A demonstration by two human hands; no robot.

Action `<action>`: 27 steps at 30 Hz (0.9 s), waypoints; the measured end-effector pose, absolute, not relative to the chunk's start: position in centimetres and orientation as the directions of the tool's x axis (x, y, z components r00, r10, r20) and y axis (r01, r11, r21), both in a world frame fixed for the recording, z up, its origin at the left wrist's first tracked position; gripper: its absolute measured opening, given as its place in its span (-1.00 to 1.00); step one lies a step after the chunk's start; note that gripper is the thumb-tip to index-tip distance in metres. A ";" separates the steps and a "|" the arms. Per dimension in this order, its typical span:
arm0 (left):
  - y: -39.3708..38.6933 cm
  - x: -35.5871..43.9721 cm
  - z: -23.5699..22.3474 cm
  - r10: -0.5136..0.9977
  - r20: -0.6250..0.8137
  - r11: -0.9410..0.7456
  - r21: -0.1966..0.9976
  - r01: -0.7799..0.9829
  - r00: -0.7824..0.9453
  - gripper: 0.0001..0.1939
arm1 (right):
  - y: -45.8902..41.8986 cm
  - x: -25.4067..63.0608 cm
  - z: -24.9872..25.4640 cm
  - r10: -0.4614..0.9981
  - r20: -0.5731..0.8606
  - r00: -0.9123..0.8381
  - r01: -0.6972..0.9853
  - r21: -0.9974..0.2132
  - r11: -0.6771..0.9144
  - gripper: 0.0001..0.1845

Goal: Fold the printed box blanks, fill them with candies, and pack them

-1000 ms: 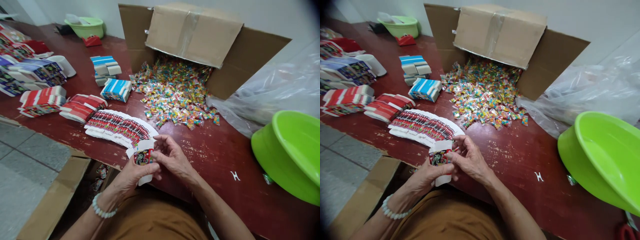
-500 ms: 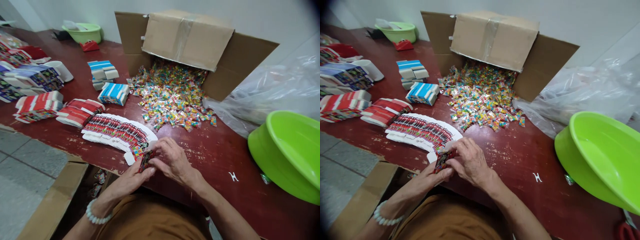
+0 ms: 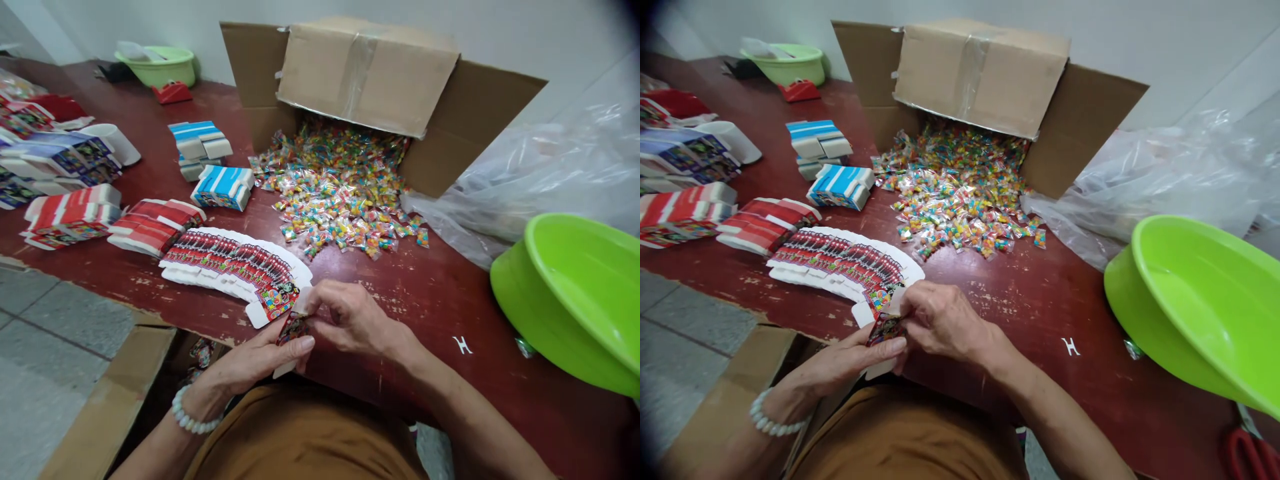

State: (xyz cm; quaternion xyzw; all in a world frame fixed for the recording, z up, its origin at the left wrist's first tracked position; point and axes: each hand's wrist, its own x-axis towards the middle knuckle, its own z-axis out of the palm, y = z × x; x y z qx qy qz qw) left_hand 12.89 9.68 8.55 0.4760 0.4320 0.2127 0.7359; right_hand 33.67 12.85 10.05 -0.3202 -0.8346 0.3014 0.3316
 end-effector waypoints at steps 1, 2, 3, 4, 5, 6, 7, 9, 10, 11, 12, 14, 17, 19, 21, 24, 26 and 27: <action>9.8 13.0 8.8 0.711 -0.445 0.476 0.875 0.093 0.544 -0.45 | 13.0 33.8 10.2 0.738 0.318 -0.595 0.316 -0.752 0.578 -0.81; 9.9 13.1 9.0 0.693 -0.456 0.489 0.867 0.101 0.558 -0.44 | 13.1 33.9 10.3 0.742 0.269 -0.614 0.294 -0.795 0.531 -0.75; 10.0 13.1 9.2 0.675 -0.466 0.495 0.861 0.117 0.572 -0.43 | 13.2 34.0 10.4 0.738 0.221 -0.638 0.265 -0.837 0.480 -0.67; 10.1 13.1 9.3 0.663 -0.471 0.495 0.859 0.131 0.582 -0.42 | 13.2 34.1 10.5 0.721 0.179 -0.670 0.233 -0.871 0.433 -0.59; 10.2 13.1 9.2 0.661 -0.466 0.488 0.862 0.135 0.589 -0.40 | 13.2 34.2 10.7 0.694 0.151 -0.704 0.203 -0.894 0.400 -0.53; 10.3 13.2 9.0 0.664 -0.454 0.478 0.869 0.129 0.594 -0.37 | 13.2 34.3 10.8 0.664 0.130 -0.736 0.189 -0.903 0.386 -0.48; 10.4 13.3 8.8 0.666 -0.441 0.472 0.874 0.118 0.602 -0.35 | 13.2 34.4 11.0 0.638 0.107 -0.763 0.200 -0.899 0.391 -0.46; 10.4 13.7 8.2 0.652 -0.422 0.465 0.879 0.107 0.630 -0.34 | 13.1 34.5 11.5 0.618 0.042 -0.785 0.291 -0.856 0.428 -0.44; 10.3 14.0 8.0 0.638 -0.424 0.468 0.876 0.114 0.643 -0.37 | 13.1 34.6 11.7 0.616 0.011 -0.787 0.337 -0.830 0.445 -0.44; 10.2 14.3 7.9 0.626 -0.433 0.478 0.870 0.121 0.649 -0.42 | 13.1 34.6 11.9 0.611 -0.014 -0.791 0.365 -0.813 0.454 -0.44; 10.2 14.7 7.9 0.620 -0.444 0.491 0.863 0.121 0.647 -0.48 | 13.1 34.6 12.0 0.599 -0.029 -0.800 0.370 -0.811 0.454 -0.44; 10.0 15.3 8.3 0.638 -0.454 0.502 0.858 0.111 0.622 -0.59 | 13.0 34.7 11.8 0.580 -0.019 -0.814 0.324 -0.844 0.427 -0.46; 9.9 16.0 9.2 0.744 -0.428 0.449 0.889 0.091 0.513 -0.73 | 12.6 34.6 11.0 0.719 0.070 -0.692 0.252 -0.910 0.330 -0.52; 9.8 16.2 9.6 0.806 -0.434 0.448 0.892 0.065 0.403 -0.75 | 12.1 34.2 10.2 0.881 0.116 -0.459 0.247 -0.936 0.252 -0.52; 9.7 16.4 9.6 0.813 -0.480 0.504 0.864 0.015 0.329 -0.70 | 11.7 33.8 9.4 0.950 0.090 -0.300 0.206 -0.966 0.156 -0.58; 9.6 16.6 8.8 0.823 -0.491 0.521 0.853 -0.034 0.286 -0.64 | 11.4 33.0 8.4 0.951 -0.019 -0.310 0.072 -0.997 0.004 -0.76; 9.7 16.4 8.3 0.866 -0.426 0.442 0.897 -0.002 0.261 -0.62 | 11.3 32.9 8.0 0.957 -0.029 -0.289 0.035 -0.999 -0.020 -0.75; 9.8 16.3 8.1 0.890 -0.381 0.388 0.921 0.023 0.251 -0.61 | 11.3 32.9 7.8 0.964 -0.006 -0.265 0.052 -0.999 0.008 -0.76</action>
